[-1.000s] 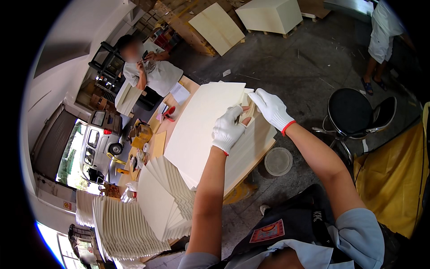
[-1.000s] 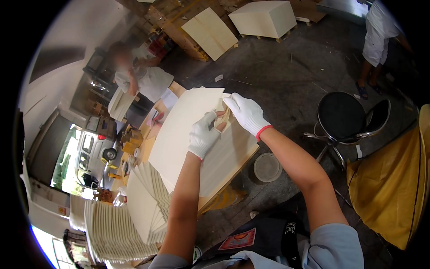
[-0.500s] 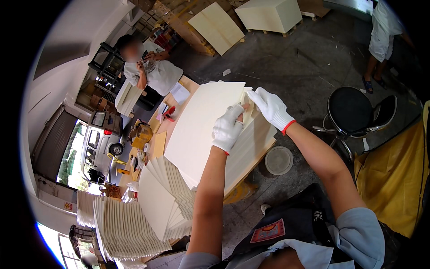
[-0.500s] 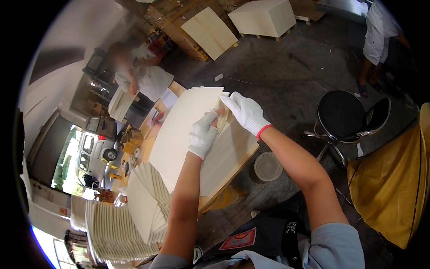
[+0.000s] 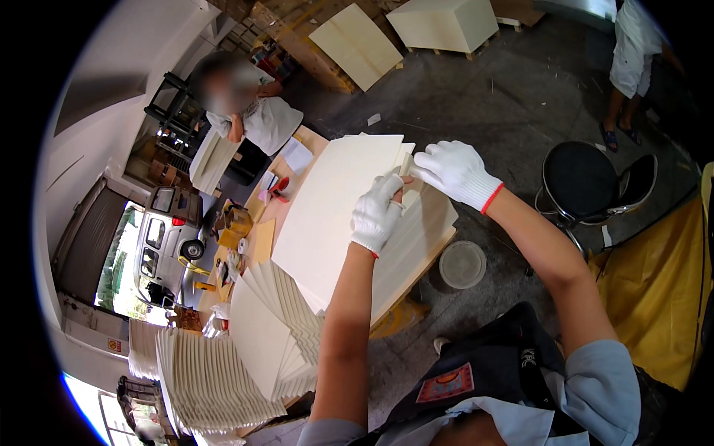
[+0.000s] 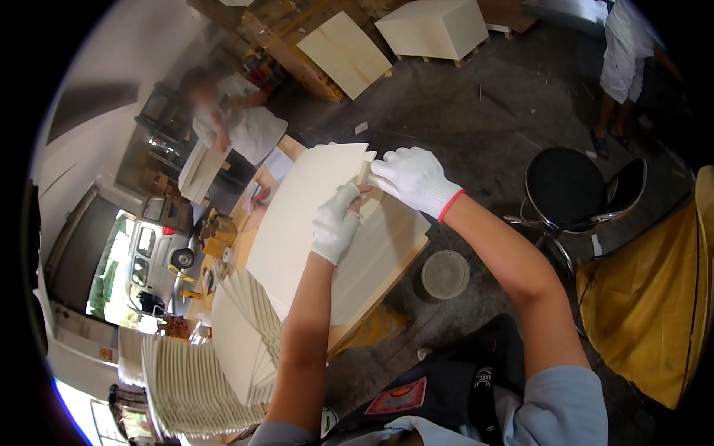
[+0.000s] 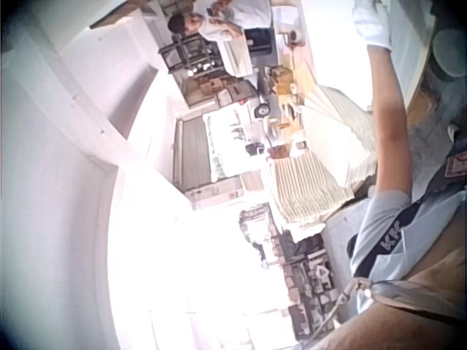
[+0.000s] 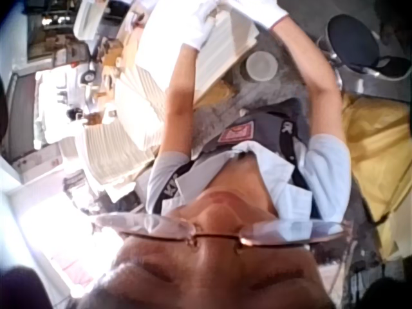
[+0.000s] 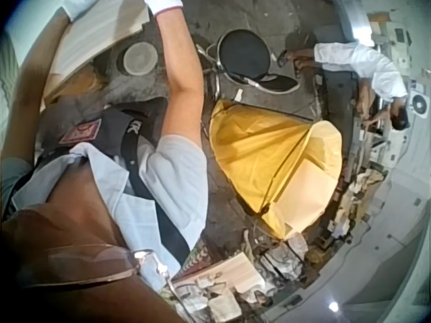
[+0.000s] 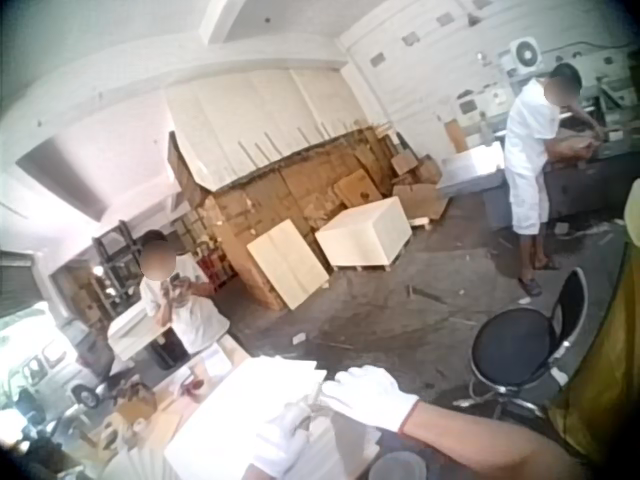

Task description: The person repeatedly picks up stacks of white foam sheets from a table and places them onto a growing pile on the floor. The action involves lifting, carrying, and stacking the sheets in a repetitive loop within a workshop environment.

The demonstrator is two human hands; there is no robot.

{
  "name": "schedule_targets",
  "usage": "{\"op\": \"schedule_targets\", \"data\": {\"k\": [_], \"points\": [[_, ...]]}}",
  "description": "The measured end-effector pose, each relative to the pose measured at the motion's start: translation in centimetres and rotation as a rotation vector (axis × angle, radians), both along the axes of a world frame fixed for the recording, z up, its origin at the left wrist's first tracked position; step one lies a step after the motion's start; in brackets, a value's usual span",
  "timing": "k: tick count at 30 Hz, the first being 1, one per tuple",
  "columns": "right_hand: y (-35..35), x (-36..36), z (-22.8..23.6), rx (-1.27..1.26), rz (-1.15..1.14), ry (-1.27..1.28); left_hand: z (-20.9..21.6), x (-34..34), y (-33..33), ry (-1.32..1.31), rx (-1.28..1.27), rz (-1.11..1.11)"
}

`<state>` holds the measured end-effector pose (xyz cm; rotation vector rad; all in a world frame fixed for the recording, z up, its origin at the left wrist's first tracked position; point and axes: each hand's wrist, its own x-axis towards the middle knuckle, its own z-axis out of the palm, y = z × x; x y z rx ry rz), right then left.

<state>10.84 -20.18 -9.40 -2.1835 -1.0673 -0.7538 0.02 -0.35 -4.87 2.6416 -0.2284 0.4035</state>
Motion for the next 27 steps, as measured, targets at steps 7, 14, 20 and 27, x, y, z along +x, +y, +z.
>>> {"op": "schedule_targets", "data": {"k": [7, 14, 20, 27], "points": [[1.1, -1.3, -0.8, 0.256, 0.016, 0.729, -0.1, -0.2, -0.3, -0.068, 0.018, -0.002], [1.1, -1.1, -1.7, 0.314, 0.036, 0.761, 0.8, -0.4, -0.9, -0.002, 0.002, 0.011], [0.5, -1.2, -1.2, 0.336, -0.010, 0.741, 0.3, -0.3, -0.7, -0.072, 0.060, -0.007], [-1.0, -1.0, -0.9, -0.042, -0.053, 0.503, -0.9, -0.7, -0.9, -0.343, 0.264, 0.023]]}}
